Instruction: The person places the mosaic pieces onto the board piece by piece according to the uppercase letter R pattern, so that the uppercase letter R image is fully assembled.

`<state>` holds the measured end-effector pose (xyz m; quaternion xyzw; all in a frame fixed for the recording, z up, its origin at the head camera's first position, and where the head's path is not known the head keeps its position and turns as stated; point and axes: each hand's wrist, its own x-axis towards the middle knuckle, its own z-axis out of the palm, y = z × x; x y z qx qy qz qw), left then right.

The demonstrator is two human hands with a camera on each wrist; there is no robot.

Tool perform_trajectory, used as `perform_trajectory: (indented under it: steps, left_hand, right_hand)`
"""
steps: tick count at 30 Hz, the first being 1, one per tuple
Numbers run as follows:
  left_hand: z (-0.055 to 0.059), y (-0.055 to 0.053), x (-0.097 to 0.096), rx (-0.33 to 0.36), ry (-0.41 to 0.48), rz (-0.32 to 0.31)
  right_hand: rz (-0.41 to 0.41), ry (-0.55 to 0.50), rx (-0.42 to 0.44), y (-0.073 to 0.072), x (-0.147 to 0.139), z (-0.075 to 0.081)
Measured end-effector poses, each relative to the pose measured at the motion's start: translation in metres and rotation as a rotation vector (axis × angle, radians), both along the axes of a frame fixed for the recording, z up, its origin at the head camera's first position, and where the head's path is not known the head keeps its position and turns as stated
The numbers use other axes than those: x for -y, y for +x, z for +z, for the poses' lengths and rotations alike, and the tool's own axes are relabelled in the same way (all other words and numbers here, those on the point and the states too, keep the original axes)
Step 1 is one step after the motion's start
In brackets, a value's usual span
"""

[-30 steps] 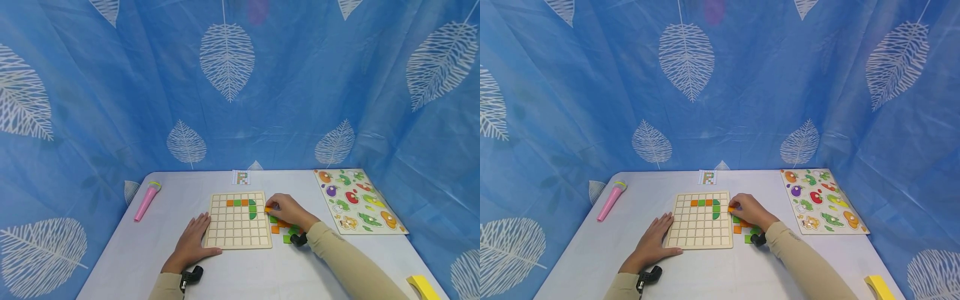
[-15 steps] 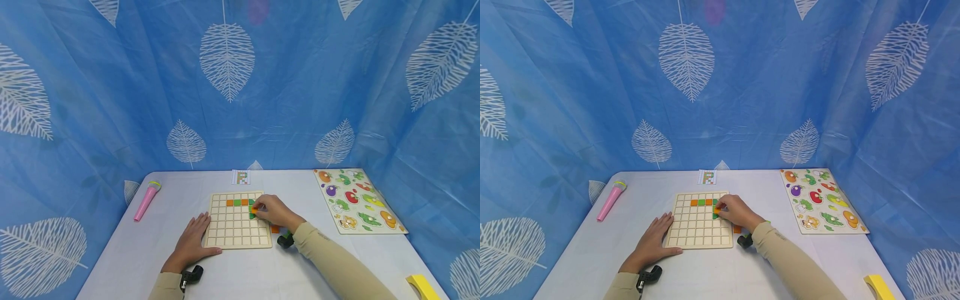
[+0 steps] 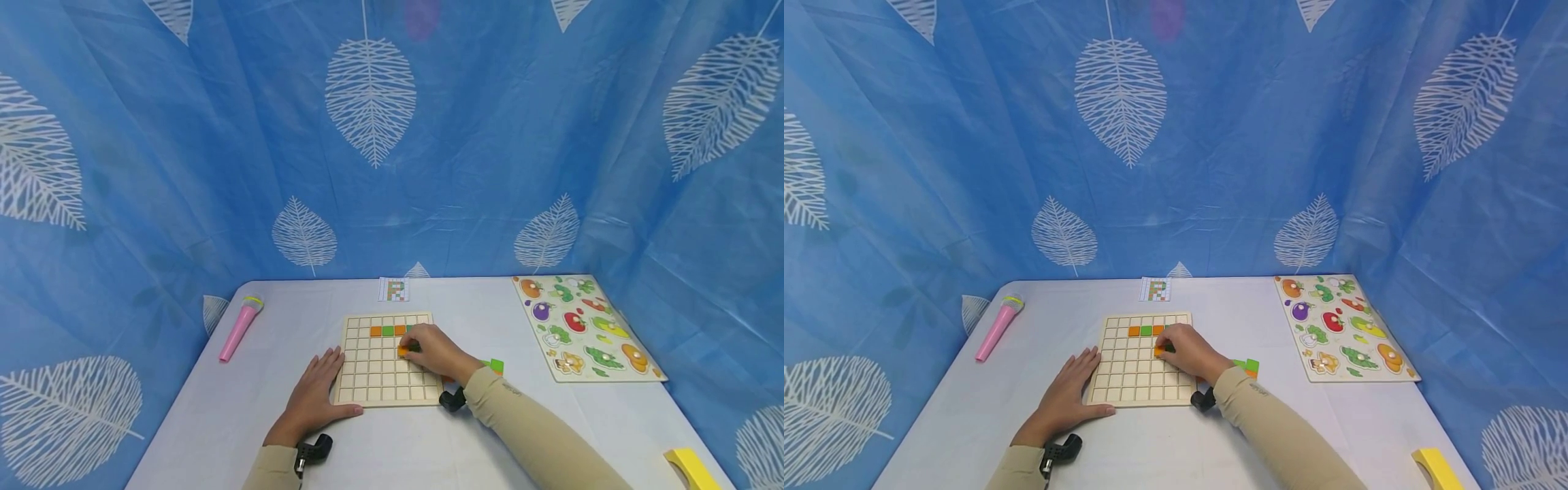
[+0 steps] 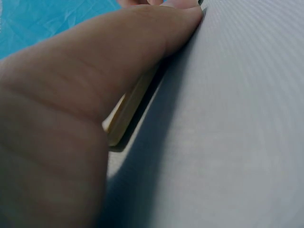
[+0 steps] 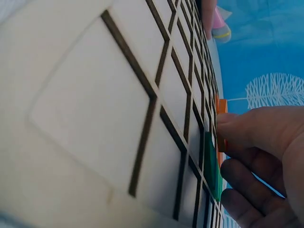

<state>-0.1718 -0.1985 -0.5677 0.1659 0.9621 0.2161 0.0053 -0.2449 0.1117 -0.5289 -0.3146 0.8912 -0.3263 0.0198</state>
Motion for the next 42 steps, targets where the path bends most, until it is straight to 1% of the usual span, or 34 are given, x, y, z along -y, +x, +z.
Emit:
perform_trajectory:
  steps: [2, 8, 14, 23, 31, 37, 42]
  left_hand:
    - [-0.0004, -0.0001, -0.0001, -0.001, -0.002, 0.000]
    - [-0.0008, 0.0004, 0.0002, -0.006, -0.003, -0.004]
    - [-0.0010, 0.0007, 0.0012, -0.008, 0.000, -0.010]
    - [0.0003, 0.0007, 0.0003, -0.015, 0.005, -0.011]
    - [-0.0013, 0.0004, 0.0005, -0.041, 0.009, -0.017]
    - [-0.0019, -0.0003, -0.0002, -0.035, -0.003, -0.008]
    - [-0.0018, 0.0002, -0.0009, -0.023, -0.009, 0.001]
  right_hand:
    - [0.007, 0.002, -0.012, 0.0005, 0.0017, -0.0012]
    - [-0.001, 0.005, -0.002, 0.0007, 0.0054, -0.0036]
    - [-0.007, 0.012, -0.024, 0.0012, 0.0086, -0.0037]
    - [-0.029, 0.003, -0.008, 0.0027, 0.0092, -0.0036]
    - [-0.036, -0.018, 0.021, 0.0041, 0.0077, -0.0037]
    - [-0.048, -0.034, 0.030, 0.0049, 0.0058, -0.0033]
    - [-0.057, -0.047, 0.019, 0.0065, 0.0024, -0.0025]
